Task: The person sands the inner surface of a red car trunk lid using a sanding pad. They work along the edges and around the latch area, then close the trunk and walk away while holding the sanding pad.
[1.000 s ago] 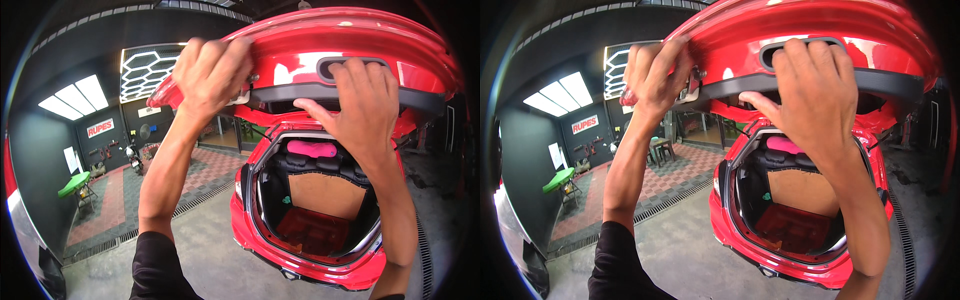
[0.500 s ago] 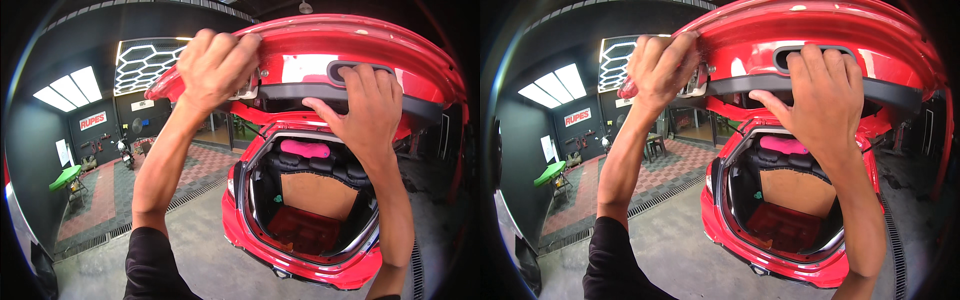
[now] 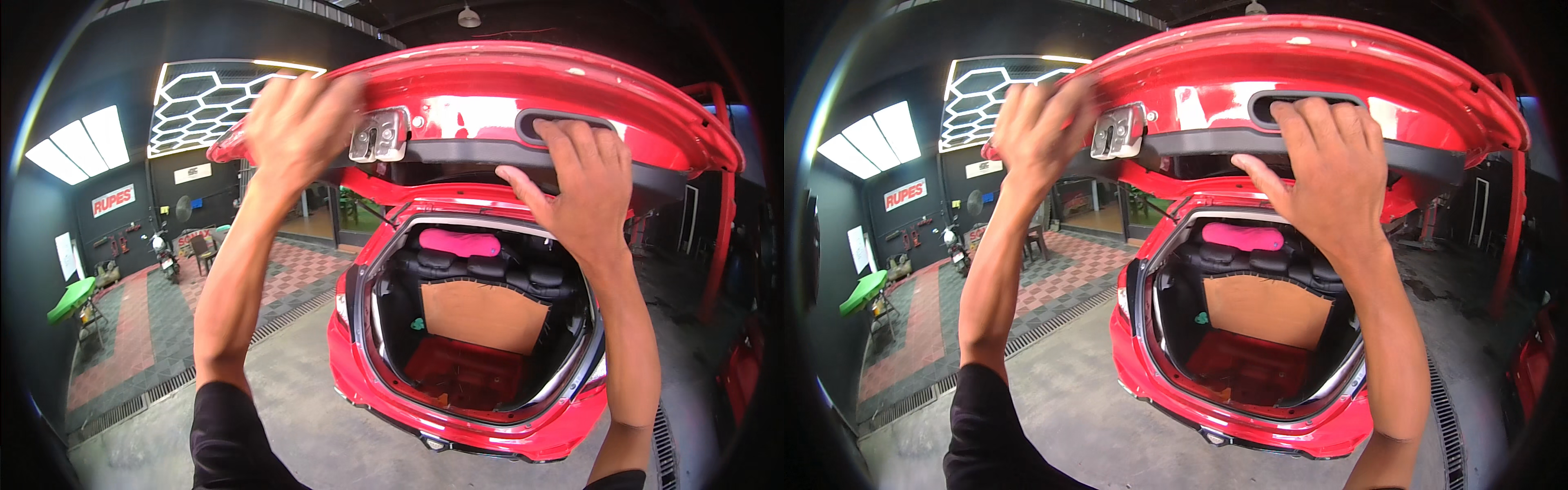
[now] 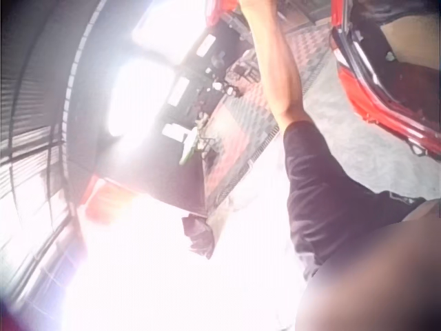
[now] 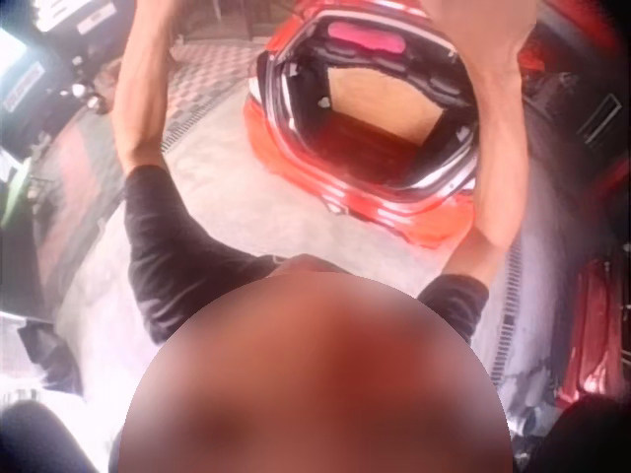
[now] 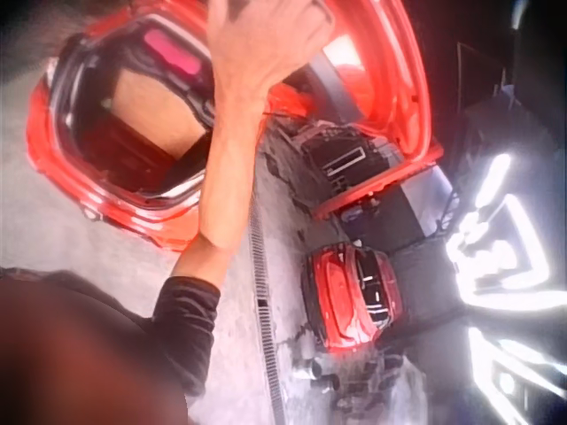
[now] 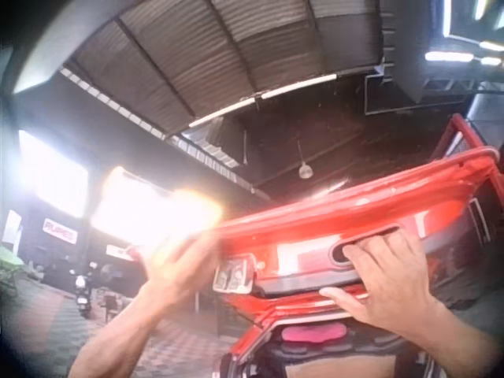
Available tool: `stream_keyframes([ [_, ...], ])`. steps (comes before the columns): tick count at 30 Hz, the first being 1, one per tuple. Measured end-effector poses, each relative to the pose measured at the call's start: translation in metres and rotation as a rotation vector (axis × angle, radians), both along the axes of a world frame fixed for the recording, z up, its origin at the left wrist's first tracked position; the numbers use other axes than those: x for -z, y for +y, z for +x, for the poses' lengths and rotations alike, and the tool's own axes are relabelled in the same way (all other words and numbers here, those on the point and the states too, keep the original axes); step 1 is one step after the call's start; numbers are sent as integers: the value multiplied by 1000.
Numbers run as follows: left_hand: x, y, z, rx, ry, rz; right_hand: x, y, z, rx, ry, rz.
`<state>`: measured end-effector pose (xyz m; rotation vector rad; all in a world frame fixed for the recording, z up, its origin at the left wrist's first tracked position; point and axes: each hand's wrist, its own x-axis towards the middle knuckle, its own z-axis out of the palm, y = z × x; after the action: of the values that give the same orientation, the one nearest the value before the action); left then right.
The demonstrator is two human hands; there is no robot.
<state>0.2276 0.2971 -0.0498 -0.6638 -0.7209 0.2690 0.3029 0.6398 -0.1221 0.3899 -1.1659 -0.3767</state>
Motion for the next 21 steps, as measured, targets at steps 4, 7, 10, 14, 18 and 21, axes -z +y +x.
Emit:
stream_keyframes([
  [4, 83, -96, -16, 40, -164, 277, -6, 2, 5, -89, -12, 61],
  [7, 162, -120, -27, 65, -343, 318, -17, -9, 21, -15, 259, 56],
  [10, 227, -120, -30, 134, -519, 341, -56, -43, 31, 76, 382, 69],
  [14, 274, -77, -43, 355, -669, 311, -110, -114, 16, 236, 336, 237],
  [18, 291, -30, -47, 399, -742, 164, -119, -151, 16, 269, -67, 202],
  [21, 309, -25, -55, 478, -805, 88, -116, -106, 31, 384, 31, 147],
])
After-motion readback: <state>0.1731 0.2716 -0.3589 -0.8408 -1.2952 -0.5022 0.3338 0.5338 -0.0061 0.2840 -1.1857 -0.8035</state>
